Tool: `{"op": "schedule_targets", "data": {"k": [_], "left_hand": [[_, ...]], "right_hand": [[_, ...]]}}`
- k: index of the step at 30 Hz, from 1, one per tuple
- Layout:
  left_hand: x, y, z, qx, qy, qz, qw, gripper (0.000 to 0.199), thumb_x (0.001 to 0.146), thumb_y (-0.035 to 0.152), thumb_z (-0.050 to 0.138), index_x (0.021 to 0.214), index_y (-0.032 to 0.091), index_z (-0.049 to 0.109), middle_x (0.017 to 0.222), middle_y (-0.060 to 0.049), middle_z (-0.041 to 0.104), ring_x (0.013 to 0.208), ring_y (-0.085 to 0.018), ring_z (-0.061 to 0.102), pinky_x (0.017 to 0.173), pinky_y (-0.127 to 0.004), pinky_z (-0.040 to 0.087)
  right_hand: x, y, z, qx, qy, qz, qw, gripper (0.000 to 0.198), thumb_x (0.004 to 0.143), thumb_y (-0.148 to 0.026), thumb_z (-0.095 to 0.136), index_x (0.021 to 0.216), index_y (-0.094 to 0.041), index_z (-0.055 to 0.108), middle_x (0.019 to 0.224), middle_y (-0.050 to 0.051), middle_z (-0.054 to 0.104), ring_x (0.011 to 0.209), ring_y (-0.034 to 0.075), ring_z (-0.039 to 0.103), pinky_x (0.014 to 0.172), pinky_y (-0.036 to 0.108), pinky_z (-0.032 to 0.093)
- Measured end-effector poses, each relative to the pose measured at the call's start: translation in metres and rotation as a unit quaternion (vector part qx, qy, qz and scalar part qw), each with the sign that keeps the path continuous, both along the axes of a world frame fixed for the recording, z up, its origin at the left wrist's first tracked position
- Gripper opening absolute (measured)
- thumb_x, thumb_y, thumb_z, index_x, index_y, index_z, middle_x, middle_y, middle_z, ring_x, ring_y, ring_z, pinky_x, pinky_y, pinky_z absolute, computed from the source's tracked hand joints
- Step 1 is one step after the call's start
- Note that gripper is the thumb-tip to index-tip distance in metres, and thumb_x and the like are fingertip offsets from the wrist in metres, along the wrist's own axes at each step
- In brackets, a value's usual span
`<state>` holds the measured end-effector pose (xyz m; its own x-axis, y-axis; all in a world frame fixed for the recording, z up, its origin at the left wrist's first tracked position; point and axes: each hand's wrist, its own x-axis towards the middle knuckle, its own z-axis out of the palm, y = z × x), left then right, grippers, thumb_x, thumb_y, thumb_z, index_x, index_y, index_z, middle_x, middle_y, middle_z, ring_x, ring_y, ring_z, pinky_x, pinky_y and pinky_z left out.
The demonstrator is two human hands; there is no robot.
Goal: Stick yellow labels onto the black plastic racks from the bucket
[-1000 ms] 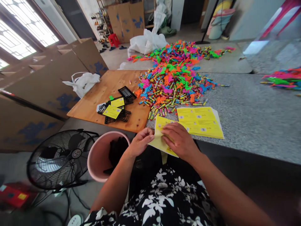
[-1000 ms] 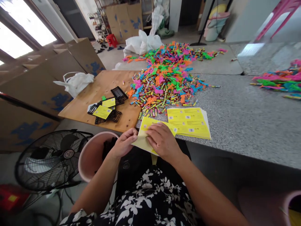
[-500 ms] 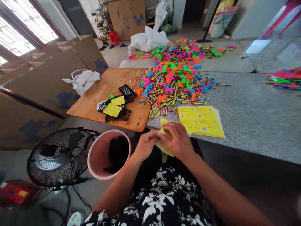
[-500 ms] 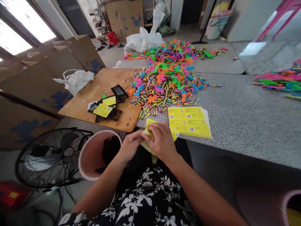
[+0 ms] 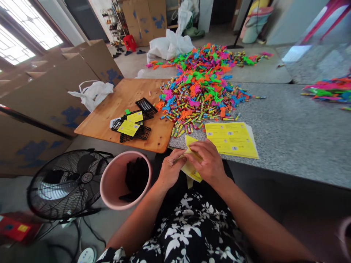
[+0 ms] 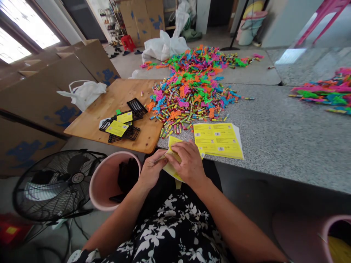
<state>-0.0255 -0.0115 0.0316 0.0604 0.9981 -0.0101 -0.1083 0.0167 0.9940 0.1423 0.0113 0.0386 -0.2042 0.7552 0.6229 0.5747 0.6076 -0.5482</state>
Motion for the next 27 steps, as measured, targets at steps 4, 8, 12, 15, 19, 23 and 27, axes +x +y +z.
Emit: {"op": "schedule_targets", "data": {"k": [4,8,12,15,19,23,27], "left_hand": [[-0.002,0.001,-0.005,0.022,0.012,-0.016,1.0,0.025,0.088,0.027,0.072,0.112,0.025,0.081,0.101,-0.003,0.067,0.096,-0.018,0.059,0.088,-0.028,0.044],[-0.002,0.002,-0.006,0.002,0.006,-0.022,1.0,0.026,0.086,0.031,0.073,0.11,0.024,0.082,0.1,-0.004,0.066,0.09,-0.018,0.058,0.081,-0.028,0.045],[0.002,0.004,-0.007,-0.047,-0.034,-0.01,0.998,0.029,0.083,0.032,0.075,0.11,0.023,0.081,0.097,-0.003,0.069,0.087,-0.018,0.062,0.081,-0.028,0.049],[0.005,0.01,-0.01,-0.096,-0.084,0.043,0.991,0.033,0.078,0.03,0.076,0.109,0.021,0.079,0.093,-0.003,0.074,0.08,-0.017,0.066,0.079,-0.029,0.052],[0.001,0.03,-0.018,-0.129,-0.093,0.122,0.98,0.04,0.07,0.029,0.075,0.108,0.018,0.077,0.085,-0.003,0.076,0.069,-0.016,0.067,0.069,-0.028,0.053],[-0.015,0.062,-0.029,-0.115,-0.02,0.174,0.978,0.043,0.069,0.026,0.067,0.111,0.016,0.074,0.081,-0.003,0.074,0.058,-0.014,0.061,0.057,-0.025,0.048],[-0.031,0.098,-0.04,-0.073,0.072,0.22,0.97,0.04,0.073,0.021,0.058,0.109,0.015,0.072,0.087,-0.005,0.074,0.066,-0.017,0.064,0.06,-0.027,0.05]], "right_hand": [[0.002,0.0,0.004,-0.02,0.017,0.019,0.999,0.009,0.101,-0.029,0.061,0.105,-0.026,0.068,0.112,0.004,0.075,0.11,0.023,0.068,0.116,0.051,0.038],[0.004,0.001,0.01,-0.092,0.099,0.041,0.99,0.014,0.103,-0.029,0.057,0.101,-0.026,0.071,0.107,0.004,0.075,0.105,0.021,0.069,0.103,0.043,0.05],[0.008,0.003,0.012,-0.153,0.173,0.002,0.973,0.017,0.099,-0.035,0.061,0.092,-0.025,0.073,0.106,0.004,0.073,0.101,0.021,0.068,0.094,0.037,0.053],[0.016,0.009,0.009,-0.181,0.223,-0.063,0.956,0.021,0.094,-0.04,0.066,0.085,-0.023,0.074,0.098,0.003,0.072,0.094,0.02,0.067,0.089,0.035,0.052],[0.035,0.021,0.005,-0.263,0.365,-0.123,0.885,0.026,0.081,-0.046,0.077,0.079,-0.02,0.073,0.068,-0.002,0.062,0.065,0.014,0.057,0.064,0.028,0.049],[0.064,0.031,0.008,-0.353,0.53,-0.085,0.767,0.035,0.064,-0.043,0.088,0.07,-0.02,0.062,0.052,-0.01,0.042,0.042,0.006,0.035,0.038,0.02,0.031],[0.1,0.034,0.012,-0.33,0.555,-0.108,0.756,0.038,0.06,-0.04,0.091,0.071,-0.02,0.061,0.052,-0.01,0.047,0.039,0.005,0.039,0.035,0.018,0.034]]}}
